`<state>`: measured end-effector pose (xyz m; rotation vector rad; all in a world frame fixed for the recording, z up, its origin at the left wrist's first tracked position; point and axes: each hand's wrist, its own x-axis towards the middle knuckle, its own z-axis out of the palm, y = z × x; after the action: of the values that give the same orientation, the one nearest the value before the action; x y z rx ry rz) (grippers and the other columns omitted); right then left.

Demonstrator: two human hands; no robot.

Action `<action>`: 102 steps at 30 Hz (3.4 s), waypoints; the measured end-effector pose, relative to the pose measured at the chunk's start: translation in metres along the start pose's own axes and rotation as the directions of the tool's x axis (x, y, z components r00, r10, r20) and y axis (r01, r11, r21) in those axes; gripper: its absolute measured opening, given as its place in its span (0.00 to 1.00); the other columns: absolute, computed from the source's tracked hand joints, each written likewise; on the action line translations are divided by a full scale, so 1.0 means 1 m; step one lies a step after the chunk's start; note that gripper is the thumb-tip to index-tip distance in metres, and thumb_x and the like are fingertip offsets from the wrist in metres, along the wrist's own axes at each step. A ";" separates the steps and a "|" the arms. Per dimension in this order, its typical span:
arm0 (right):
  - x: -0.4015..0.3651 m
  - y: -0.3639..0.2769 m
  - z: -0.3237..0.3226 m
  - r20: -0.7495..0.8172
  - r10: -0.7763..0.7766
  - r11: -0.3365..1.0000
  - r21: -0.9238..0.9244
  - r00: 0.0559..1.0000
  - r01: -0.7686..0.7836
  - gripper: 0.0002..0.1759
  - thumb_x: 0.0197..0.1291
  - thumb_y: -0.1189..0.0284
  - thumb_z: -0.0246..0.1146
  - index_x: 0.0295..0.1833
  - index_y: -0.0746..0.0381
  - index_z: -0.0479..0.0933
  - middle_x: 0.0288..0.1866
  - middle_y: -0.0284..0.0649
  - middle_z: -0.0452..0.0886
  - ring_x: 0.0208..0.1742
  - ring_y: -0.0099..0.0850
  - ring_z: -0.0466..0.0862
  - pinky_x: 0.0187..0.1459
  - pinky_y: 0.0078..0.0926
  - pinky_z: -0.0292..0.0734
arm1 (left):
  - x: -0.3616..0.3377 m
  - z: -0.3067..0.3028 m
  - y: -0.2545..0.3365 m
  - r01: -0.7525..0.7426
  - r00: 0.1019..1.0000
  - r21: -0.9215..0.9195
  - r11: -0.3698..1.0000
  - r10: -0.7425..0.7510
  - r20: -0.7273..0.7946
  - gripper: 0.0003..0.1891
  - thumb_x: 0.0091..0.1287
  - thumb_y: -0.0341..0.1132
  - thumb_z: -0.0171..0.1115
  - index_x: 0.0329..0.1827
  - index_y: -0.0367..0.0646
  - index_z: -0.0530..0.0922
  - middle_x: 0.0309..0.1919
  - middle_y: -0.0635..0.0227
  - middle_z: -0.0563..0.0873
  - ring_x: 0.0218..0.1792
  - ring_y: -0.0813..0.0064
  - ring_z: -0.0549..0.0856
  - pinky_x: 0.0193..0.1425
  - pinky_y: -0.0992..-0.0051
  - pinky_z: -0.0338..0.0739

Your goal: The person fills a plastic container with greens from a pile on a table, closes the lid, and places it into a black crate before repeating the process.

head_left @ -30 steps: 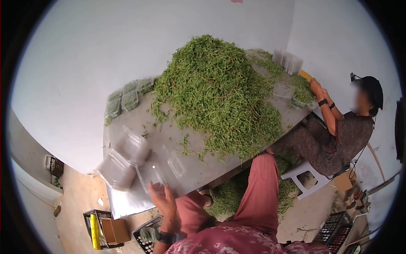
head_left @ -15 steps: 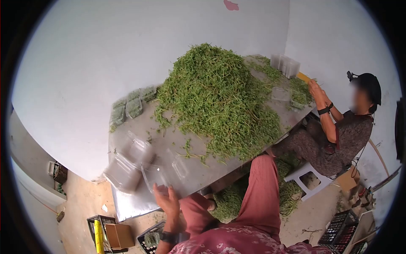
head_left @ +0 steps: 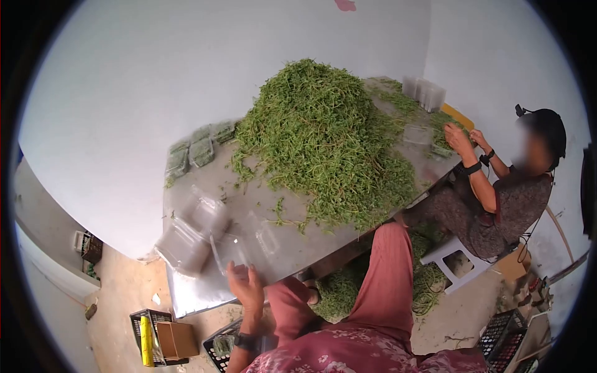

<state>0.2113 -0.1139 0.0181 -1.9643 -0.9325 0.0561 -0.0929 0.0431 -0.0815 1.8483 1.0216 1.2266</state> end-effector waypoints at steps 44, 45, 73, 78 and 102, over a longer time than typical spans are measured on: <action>0.005 -0.010 0.012 0.014 -0.080 0.996 -0.027 0.997 0.081 0.15 0.64 0.74 0.60 0.56 0.59 0.79 0.49 0.38 0.83 0.46 0.31 0.84 0.48 0.29 0.79 | 0.001 -0.004 0.012 0.025 0.999 -0.024 0.999 -0.024 0.034 0.22 0.66 0.29 0.65 0.61 0.29 0.71 0.40 0.58 0.82 0.38 0.69 0.84 0.46 0.71 0.79; 0.002 -0.010 0.009 0.011 -0.091 0.996 -0.016 0.996 0.091 0.15 0.64 0.74 0.60 0.56 0.59 0.79 0.49 0.38 0.83 0.46 0.31 0.84 0.48 0.29 0.79 | 0.001 -0.005 0.013 0.032 0.999 -0.024 0.999 -0.031 0.039 0.22 0.66 0.29 0.65 0.61 0.29 0.71 0.40 0.58 0.82 0.38 0.69 0.84 0.45 0.71 0.79; -0.519 0.246 -0.089 0.668 0.233 0.944 0.019 0.707 -0.329 0.15 0.63 0.75 0.61 0.55 0.58 0.80 0.49 0.38 0.83 0.46 0.30 0.84 0.48 0.28 0.78 | 0.001 0.004 0.012 0.105 0.993 0.012 0.994 -0.105 -0.063 0.19 0.66 0.31 0.65 0.57 0.32 0.73 0.40 0.57 0.84 0.38 0.69 0.84 0.46 0.71 0.79; -0.412 0.207 -0.149 0.527 0.329 0.943 -0.226 0.784 -0.244 0.12 0.68 0.79 0.58 0.54 0.62 0.79 0.41 0.35 0.84 0.41 0.29 0.84 0.44 0.30 0.80 | 0.000 0.008 0.010 0.086 0.990 0.016 0.996 -0.083 -0.117 0.17 0.66 0.29 0.64 0.56 0.33 0.74 0.38 0.57 0.84 0.38 0.70 0.83 0.45 0.72 0.78; -0.059 0.125 -0.096 0.290 -0.088 0.966 0.259 0.953 0.010 0.09 0.67 0.79 0.60 0.50 0.66 0.79 0.40 0.36 0.82 0.37 0.21 0.80 0.40 0.20 0.76 | -0.001 0.020 0.023 0.020 0.968 0.177 0.984 0.025 -0.249 0.13 0.66 0.28 0.64 0.52 0.33 0.76 0.33 0.63 0.83 0.32 0.76 0.80 0.40 0.75 0.77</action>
<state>0.2802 -0.2559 -0.0411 -1.7186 -1.1101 0.4368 -0.0694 0.0295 -0.0687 1.8599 1.3045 1.4382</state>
